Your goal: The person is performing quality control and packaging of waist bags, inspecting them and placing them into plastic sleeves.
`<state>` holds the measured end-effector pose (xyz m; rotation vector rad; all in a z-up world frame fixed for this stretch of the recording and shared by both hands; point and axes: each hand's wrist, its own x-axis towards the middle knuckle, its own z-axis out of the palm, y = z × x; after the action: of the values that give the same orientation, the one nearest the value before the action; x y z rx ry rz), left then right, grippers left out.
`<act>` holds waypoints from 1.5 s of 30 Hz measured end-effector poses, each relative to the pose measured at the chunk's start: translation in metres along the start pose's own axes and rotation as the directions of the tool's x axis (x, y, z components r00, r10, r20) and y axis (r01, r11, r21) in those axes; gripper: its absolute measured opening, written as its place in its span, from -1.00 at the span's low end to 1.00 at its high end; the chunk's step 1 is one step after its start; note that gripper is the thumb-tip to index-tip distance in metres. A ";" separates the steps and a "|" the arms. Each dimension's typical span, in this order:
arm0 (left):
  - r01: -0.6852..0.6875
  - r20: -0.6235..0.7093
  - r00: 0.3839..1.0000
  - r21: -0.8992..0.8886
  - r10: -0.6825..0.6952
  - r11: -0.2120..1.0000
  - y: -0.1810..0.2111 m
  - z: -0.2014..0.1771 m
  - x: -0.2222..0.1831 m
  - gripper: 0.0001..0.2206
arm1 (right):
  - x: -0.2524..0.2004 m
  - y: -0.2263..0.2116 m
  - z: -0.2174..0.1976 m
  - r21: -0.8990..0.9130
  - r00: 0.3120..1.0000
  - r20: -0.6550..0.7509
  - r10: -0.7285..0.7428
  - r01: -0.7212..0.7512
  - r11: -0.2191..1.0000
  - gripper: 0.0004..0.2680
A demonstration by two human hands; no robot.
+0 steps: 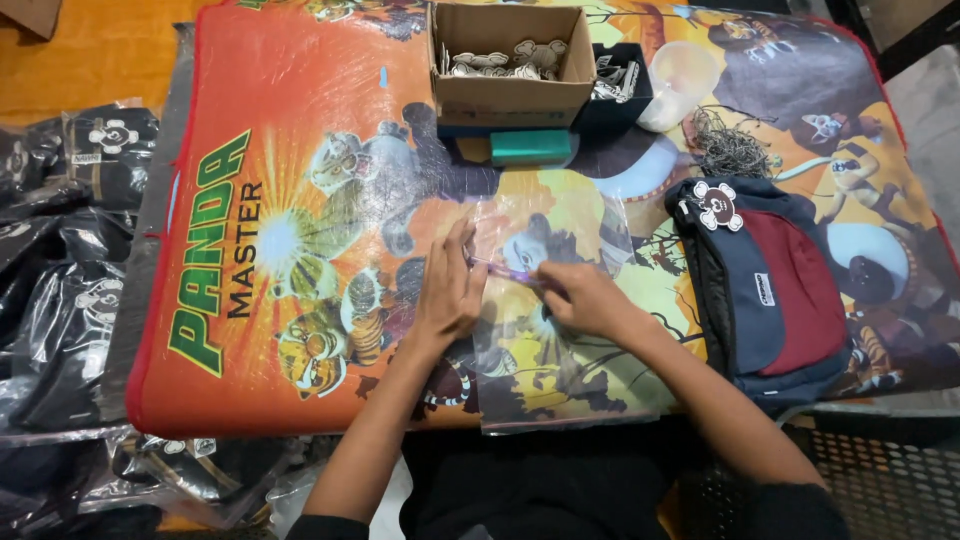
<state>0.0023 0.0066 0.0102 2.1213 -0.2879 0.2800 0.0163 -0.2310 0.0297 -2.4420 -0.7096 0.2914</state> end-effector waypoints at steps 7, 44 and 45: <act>0.096 -0.022 0.995 -0.021 -0.097 0.995 -0.024 0.012 0.000 -0.34 | -0.005 0.006 0.005 -0.132 0.994 -0.087 -0.063 0.051 0.990 -0.86; -0.117 0.025 0.993 0.457 0.119 0.882 -0.019 0.013 0.000 -0.52 | -0.067 0.033 -0.013 -0.137 0.802 -0.400 0.443 -0.530 0.837 -0.79; -0.114 0.030 0.993 0.456 0.113 0.883 -0.019 0.012 -0.001 -0.52 | -0.072 0.017 0.002 -0.185 0.850 -0.372 0.374 -0.462 0.867 -0.77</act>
<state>0.0082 0.0061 -0.0114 2.5754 -0.3776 0.4506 -0.0374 -0.2818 0.0213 -2.7999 -0.0565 -0.0544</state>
